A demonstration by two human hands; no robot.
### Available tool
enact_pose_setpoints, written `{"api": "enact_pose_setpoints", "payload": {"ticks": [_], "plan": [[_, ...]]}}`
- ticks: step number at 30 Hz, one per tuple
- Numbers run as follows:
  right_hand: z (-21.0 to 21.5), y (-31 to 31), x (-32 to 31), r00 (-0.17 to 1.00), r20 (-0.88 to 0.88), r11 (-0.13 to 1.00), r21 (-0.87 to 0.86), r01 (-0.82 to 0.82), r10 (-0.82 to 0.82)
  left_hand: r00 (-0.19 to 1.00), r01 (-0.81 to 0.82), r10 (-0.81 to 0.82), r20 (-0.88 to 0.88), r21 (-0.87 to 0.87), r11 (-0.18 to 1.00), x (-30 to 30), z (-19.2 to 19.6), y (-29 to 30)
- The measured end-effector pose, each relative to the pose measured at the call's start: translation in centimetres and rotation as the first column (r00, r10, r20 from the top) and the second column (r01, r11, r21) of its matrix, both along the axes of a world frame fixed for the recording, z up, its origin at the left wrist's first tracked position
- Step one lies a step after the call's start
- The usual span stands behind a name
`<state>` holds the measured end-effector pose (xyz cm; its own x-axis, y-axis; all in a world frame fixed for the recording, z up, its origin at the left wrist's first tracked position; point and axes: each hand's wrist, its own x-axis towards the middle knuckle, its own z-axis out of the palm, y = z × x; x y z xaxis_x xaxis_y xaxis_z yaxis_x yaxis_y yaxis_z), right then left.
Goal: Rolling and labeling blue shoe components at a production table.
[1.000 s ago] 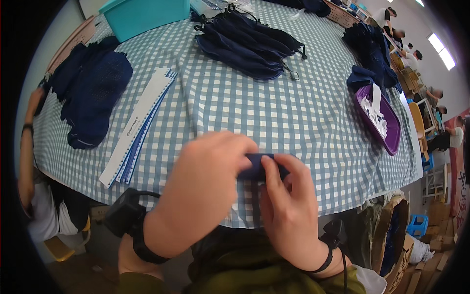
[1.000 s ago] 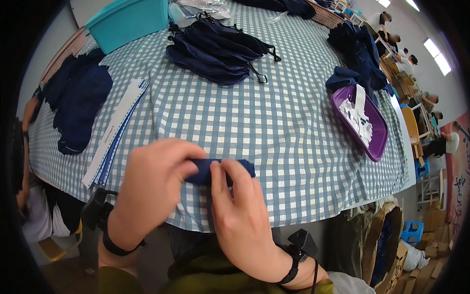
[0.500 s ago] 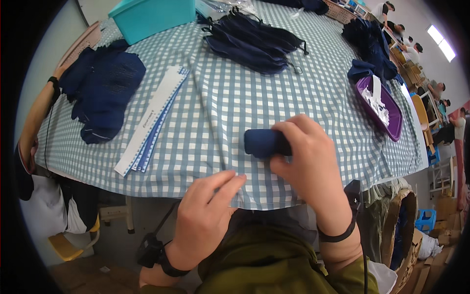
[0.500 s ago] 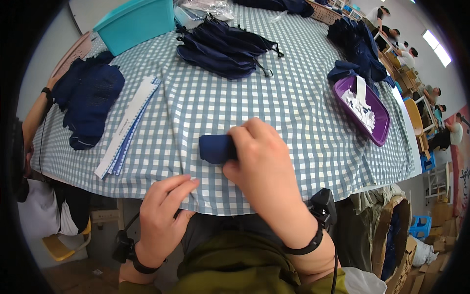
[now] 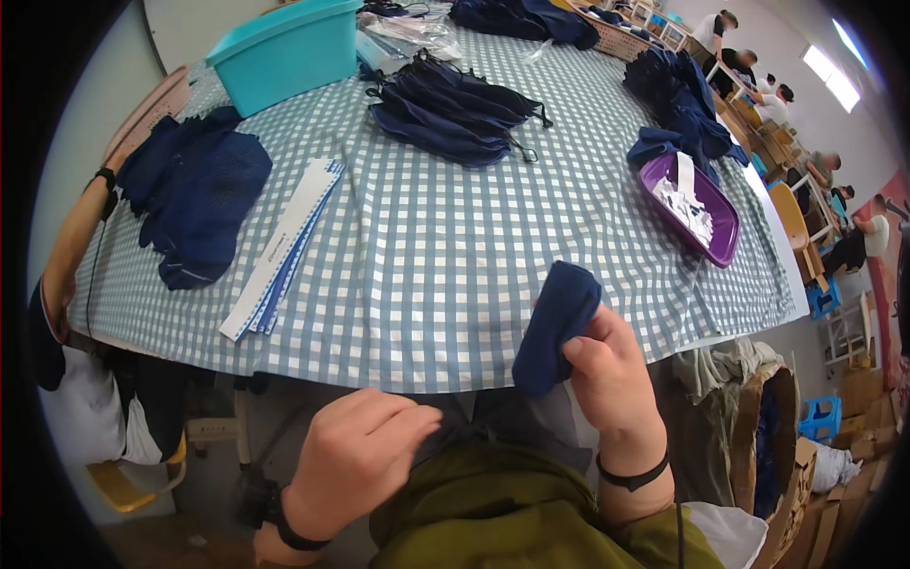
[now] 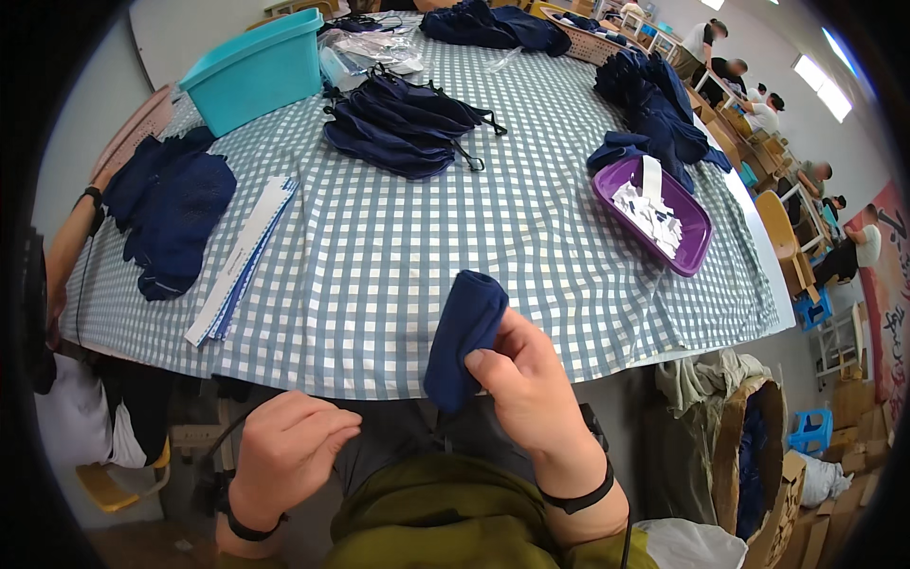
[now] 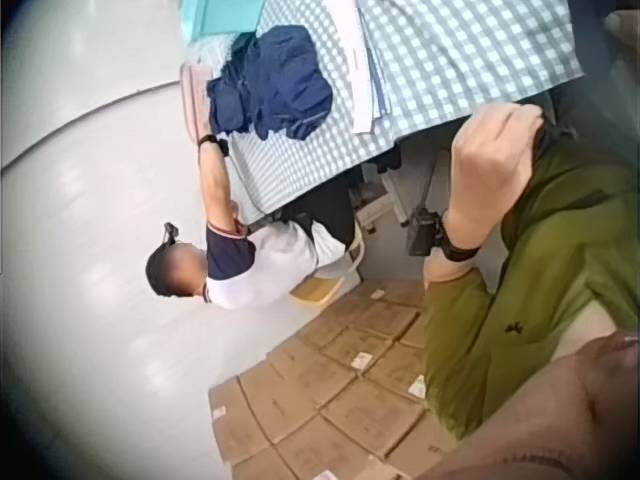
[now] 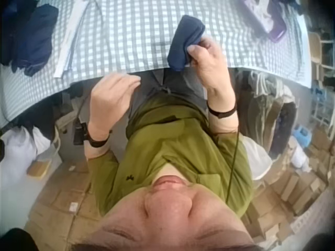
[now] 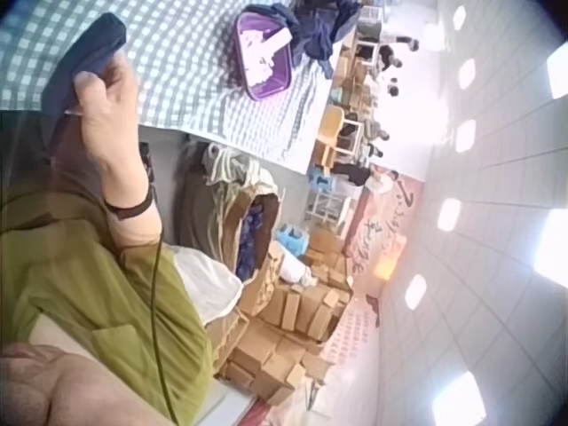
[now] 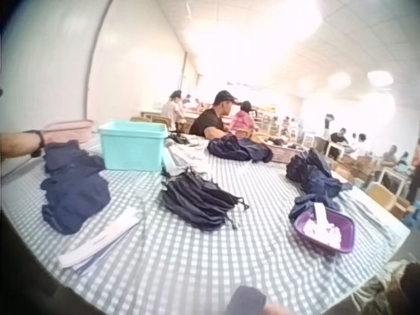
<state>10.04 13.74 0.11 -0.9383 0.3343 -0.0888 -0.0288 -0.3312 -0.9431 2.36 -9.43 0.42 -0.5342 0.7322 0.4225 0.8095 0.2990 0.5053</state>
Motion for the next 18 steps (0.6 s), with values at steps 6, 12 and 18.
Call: {"api": "enact_pose_setpoints", "payload": {"ticks": [6, 12, 18], "plan": [[0.2, -2.6, 2.0, 0.999, -0.02, 0.954, -0.297, -0.042, 0.037, 0.874, -0.169, -0.089, 0.478, 0.471, 0.866, 1.7, -0.4, 3.5], [-0.7, -3.8, 3.1, 0.997, -0.075, 0.852, -0.521, -0.053, 0.016, 0.796, -0.085, -0.329, 0.508, 0.632, 0.77, 3.3, -2.4, 6.1], [-1.0, -5.1, 3.4, 0.998, 0.002, 0.828, -0.558, 0.057, -0.067, 0.998, -0.065, 0.067, 0.02, 0.609, 0.79, 2.9, -4.2, 7.8]]}}
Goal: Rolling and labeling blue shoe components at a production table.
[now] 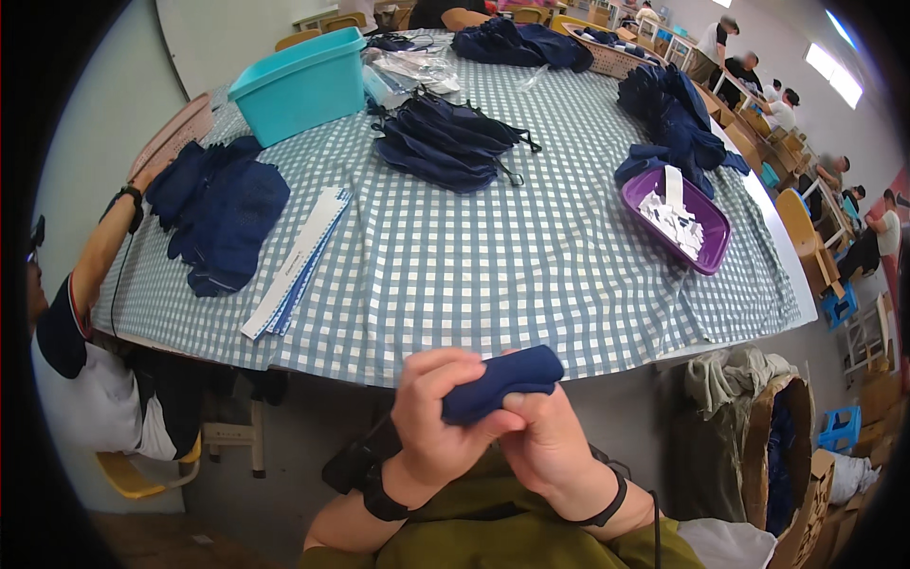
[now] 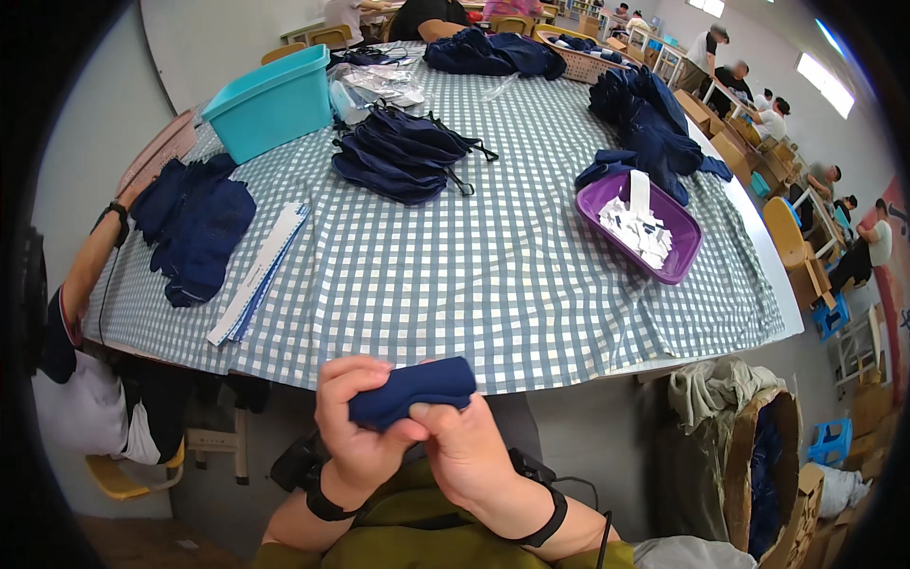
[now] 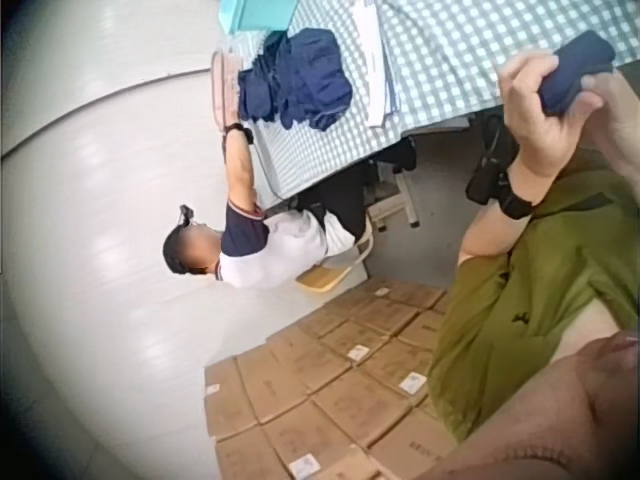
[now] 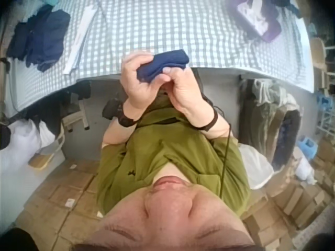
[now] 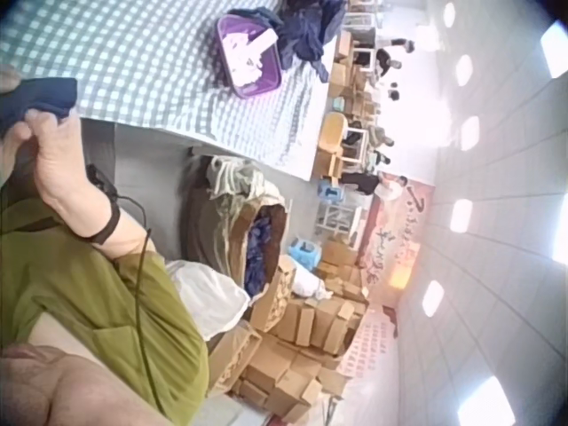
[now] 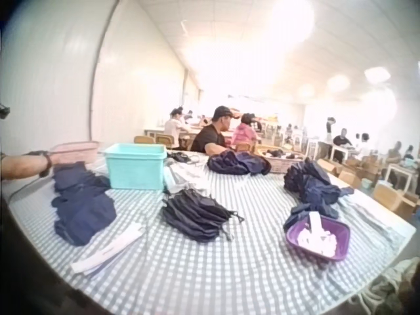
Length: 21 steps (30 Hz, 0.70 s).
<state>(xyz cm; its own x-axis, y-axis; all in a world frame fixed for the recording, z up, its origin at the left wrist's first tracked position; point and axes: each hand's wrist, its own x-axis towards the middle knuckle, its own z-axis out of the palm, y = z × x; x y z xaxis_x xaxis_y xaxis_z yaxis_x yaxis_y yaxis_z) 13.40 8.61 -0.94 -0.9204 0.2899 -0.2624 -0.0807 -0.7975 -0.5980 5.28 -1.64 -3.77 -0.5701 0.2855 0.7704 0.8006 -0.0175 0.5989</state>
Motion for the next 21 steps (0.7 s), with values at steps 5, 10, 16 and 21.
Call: {"api": "enact_pose_setpoints", "payload": {"ticks": [5, 10, 16, 21], "plan": [[0.1, 1.0, 0.3, 0.975, 0.073, 0.925, 0.307, -0.224, 0.212, 0.832, 0.141, -0.309, 0.46, 0.363, 0.921, 0.3, -1.0, -0.9], [0.3, 1.3, 0.4, 0.993, -0.107, 0.694, 0.719, 0.04, 0.054, 0.757, 0.156, -0.337, 0.559, 0.345, 0.925, 0.8, -0.5, -1.1], [-0.6, 1.6, 1.0, 0.973, -0.193, 0.616, 0.784, 0.075, 0.126, 0.526, 0.239, -0.572, 0.629, 0.537, 0.809, 1.6, 0.7, -1.4], [-0.8, 2.0, 1.3, 0.968, -0.171, 0.759, 0.65, -0.03, 0.184, 0.684, 0.266, -0.496, 0.535, 0.451, 0.852, 1.7, 0.3, -1.3]]}}
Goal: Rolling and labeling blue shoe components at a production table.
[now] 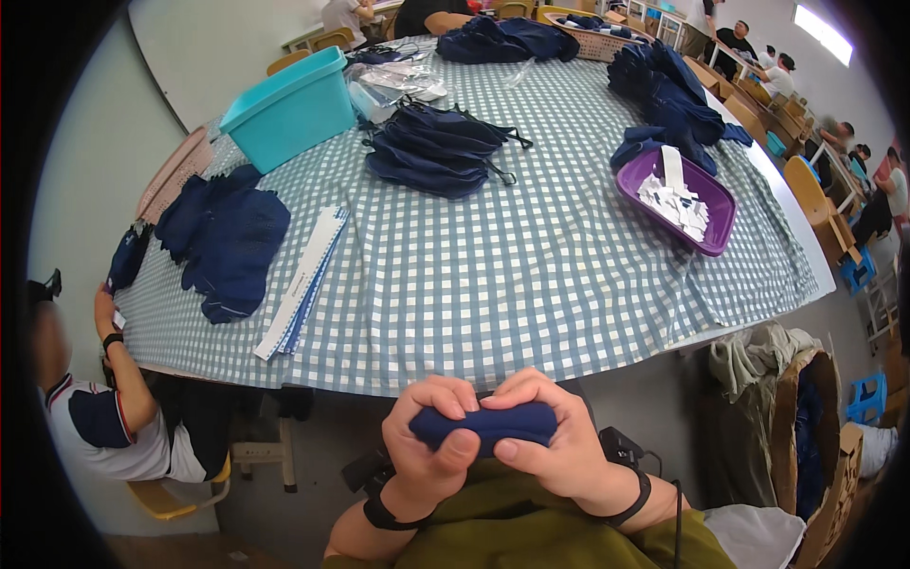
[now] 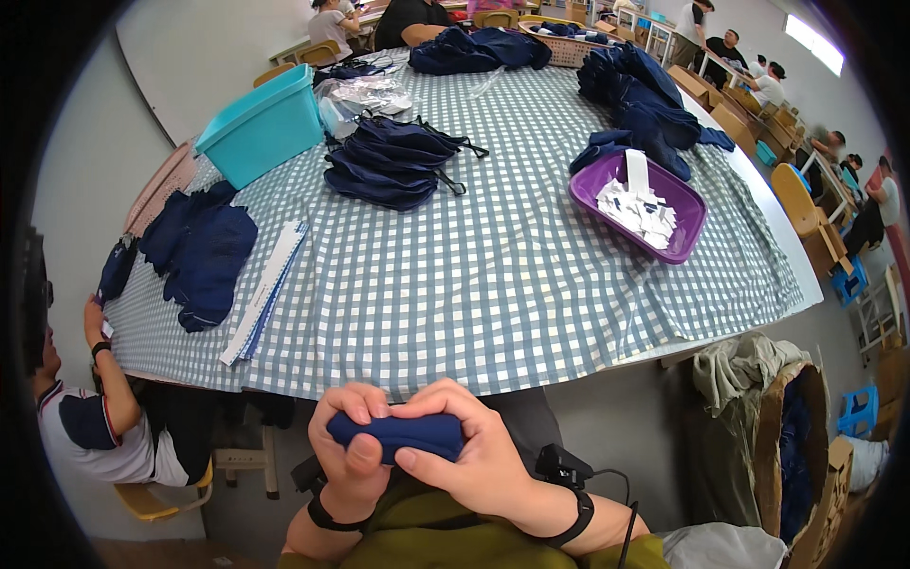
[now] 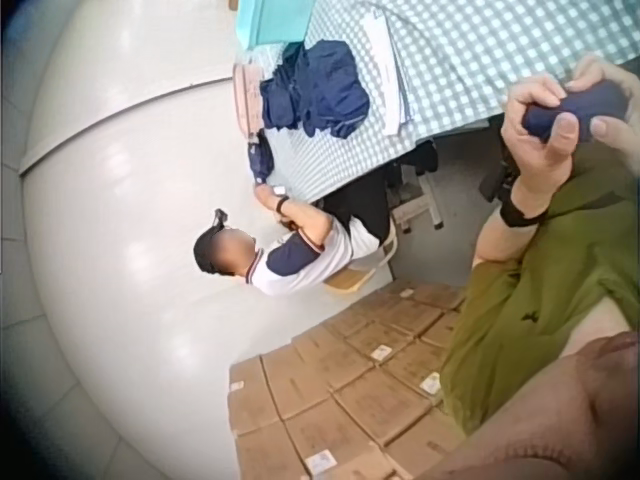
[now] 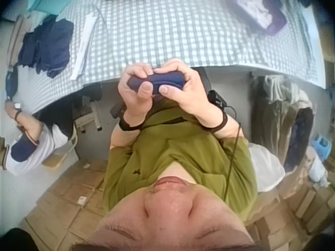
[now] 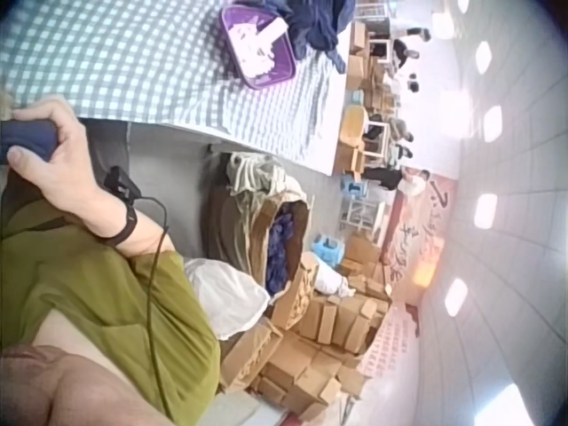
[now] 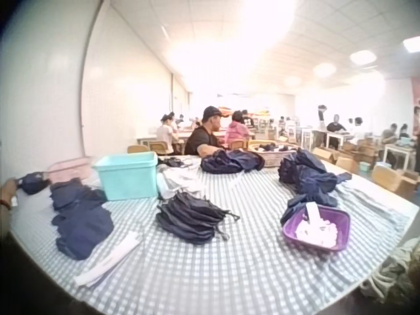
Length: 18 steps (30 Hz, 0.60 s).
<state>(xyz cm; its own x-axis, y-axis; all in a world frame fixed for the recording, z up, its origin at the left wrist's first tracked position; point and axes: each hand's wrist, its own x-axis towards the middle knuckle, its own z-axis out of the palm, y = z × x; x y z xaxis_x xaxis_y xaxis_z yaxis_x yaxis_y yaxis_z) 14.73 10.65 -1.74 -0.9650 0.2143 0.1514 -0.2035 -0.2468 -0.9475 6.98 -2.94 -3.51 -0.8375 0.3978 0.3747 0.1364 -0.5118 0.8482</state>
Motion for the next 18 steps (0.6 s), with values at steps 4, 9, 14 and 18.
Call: {"api": "enact_pose_setpoints", "payload": {"ticks": [4, 9, 14, 18], "plan": [[0.6, 0.4, 0.1, 0.984, 0.098, 0.979, -0.154, -0.131, 0.147, 0.946, -0.075, 0.035, -0.323, -0.113, 0.991, -0.6, 0.8, 0.0], [0.0, 0.5, 0.8, 0.995, 0.058, 0.996, -0.056, -0.076, 0.079, 0.903, -0.093, 0.032, -0.428, -0.123, 0.988, -0.8, 1.3, 0.2], [0.5, 0.3, 1.8, 0.99, 0.092, 0.937, -0.342, -0.069, 0.106, 0.91, -0.075, 0.017, -0.414, -0.125, 0.989, -0.5, 1.9, 0.7], [0.0, 0.9, 1.8, 1.0, -0.024, 0.988, -0.151, -0.019, 0.016, 0.838, -0.116, -0.01, -0.546, -0.195, 0.974, -0.7, 2.7, 1.1]]}}
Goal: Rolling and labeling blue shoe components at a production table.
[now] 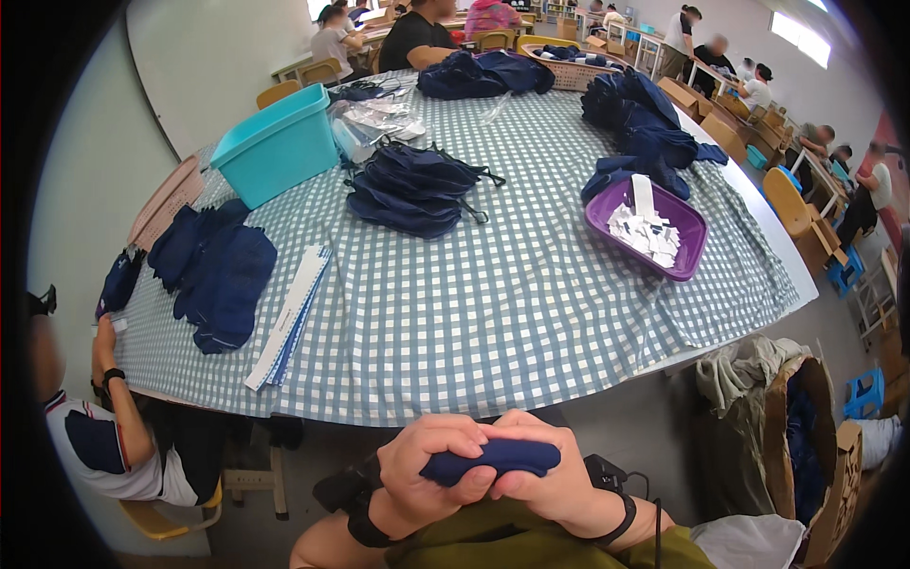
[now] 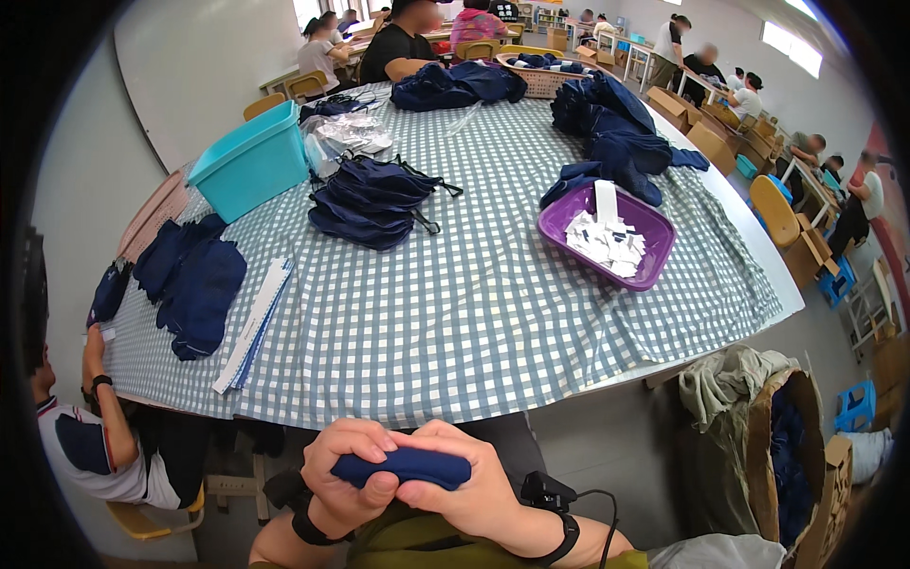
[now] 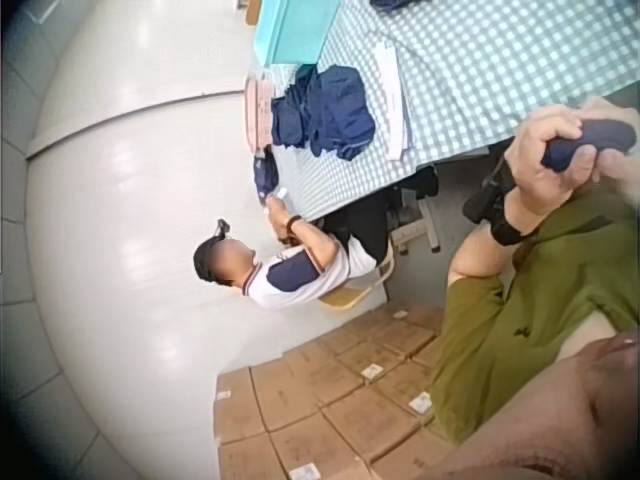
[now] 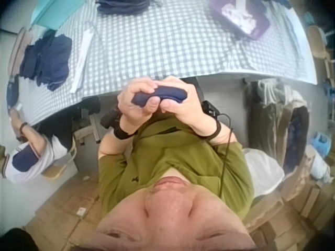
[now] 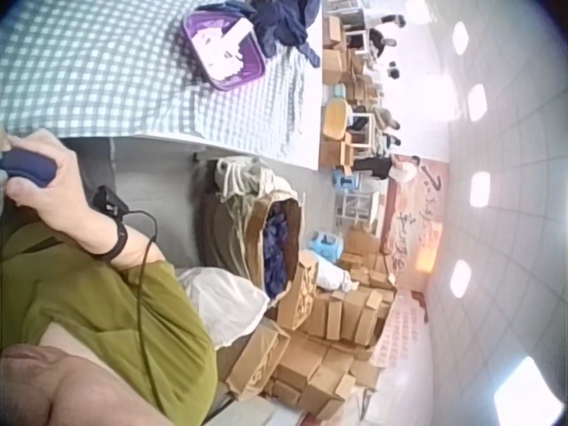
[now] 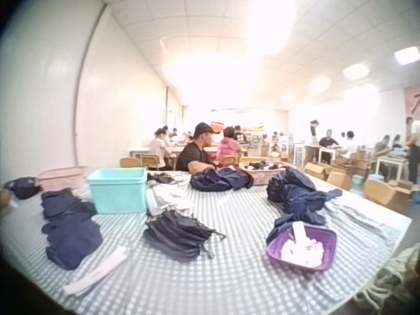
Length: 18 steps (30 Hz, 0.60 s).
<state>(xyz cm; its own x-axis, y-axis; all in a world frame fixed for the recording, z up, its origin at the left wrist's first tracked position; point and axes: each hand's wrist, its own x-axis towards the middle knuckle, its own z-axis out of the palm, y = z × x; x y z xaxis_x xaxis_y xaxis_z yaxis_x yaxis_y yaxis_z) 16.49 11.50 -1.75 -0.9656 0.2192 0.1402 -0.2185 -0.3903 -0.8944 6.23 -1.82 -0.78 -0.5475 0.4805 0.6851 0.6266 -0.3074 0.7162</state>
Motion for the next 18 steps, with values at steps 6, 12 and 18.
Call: {"api": "enact_pose_setpoints", "payload": {"ticks": [6, 12, 18], "plan": [[0.2, 1.4, 0.4, 0.99, -0.059, 0.989, 0.069, 0.132, -0.128, 0.995, 0.095, -0.098, -0.007, -0.183, 0.979, -1.1, 2.5, 2.3], [-0.1, 3.5, 1.1, 0.994, 0.006, 0.982, -0.153, 0.107, -0.108, 0.94, 0.302, -0.234, 0.247, -0.288, 0.909, -6.4, 6.9, 1.7], [-0.9, 5.5, 1.2, 0.981, 0.122, 0.977, -0.132, 0.166, -0.151, 0.719, -0.044, -0.059, 0.692, 0.13, 0.991, -17.0, 11.2, 0.4]]}}
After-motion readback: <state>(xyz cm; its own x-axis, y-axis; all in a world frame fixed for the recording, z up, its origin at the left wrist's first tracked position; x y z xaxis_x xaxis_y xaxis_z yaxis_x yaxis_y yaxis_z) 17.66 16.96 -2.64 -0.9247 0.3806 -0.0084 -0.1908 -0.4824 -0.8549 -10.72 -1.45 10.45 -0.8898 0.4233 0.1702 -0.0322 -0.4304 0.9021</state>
